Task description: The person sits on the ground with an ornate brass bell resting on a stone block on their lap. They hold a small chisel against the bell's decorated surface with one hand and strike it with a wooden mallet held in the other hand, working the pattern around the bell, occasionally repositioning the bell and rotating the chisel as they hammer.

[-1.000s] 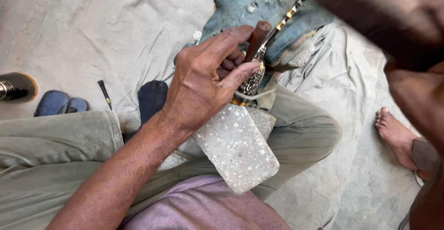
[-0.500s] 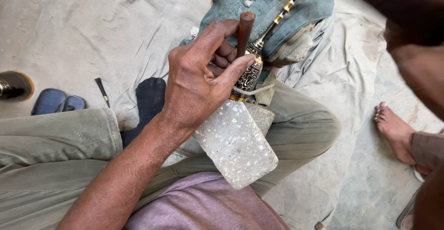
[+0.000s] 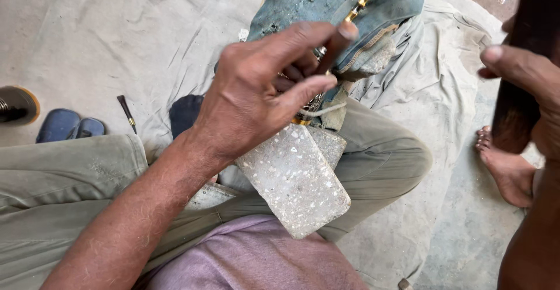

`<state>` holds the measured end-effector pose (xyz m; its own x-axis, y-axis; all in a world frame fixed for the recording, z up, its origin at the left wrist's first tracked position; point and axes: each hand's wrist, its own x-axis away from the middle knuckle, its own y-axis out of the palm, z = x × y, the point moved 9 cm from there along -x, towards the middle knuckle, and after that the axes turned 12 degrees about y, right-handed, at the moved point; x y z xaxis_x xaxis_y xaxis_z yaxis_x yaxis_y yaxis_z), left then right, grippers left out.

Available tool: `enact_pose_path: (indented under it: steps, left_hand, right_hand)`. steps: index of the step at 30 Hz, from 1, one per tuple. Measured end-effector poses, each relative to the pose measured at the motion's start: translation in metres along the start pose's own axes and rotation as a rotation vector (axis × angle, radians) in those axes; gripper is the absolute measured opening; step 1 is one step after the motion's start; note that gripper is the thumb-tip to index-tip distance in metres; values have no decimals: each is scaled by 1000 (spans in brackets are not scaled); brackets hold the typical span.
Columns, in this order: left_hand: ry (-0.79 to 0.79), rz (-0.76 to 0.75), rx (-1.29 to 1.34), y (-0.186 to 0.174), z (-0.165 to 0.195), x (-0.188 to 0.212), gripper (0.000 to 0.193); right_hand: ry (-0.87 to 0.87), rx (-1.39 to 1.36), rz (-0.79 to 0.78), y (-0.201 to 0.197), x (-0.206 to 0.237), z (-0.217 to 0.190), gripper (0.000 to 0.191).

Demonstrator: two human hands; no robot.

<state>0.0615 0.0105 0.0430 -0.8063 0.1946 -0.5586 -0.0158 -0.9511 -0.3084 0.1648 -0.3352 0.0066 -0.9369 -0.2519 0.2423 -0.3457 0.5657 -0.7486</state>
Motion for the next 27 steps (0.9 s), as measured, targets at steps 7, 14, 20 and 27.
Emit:
enact_pose_path:
  steps: [7,14,20,27]
  left_hand:
    - [34,-240,-211,24,-14,-7,51]
    - [39,-291,-151,30,-20,-11,53]
    - [135,-290,-92,29,-8,-18,55]
    - [27,-313,-164,36,-28,-7,51]
  right_hand:
    - [267,-21,63,23,71,-3,21]
    - [168,88,84,31,78,-64,55]
    - [466,130,132,31,104,-19,37]
    - [557,-10,202,22,117,-24,29]
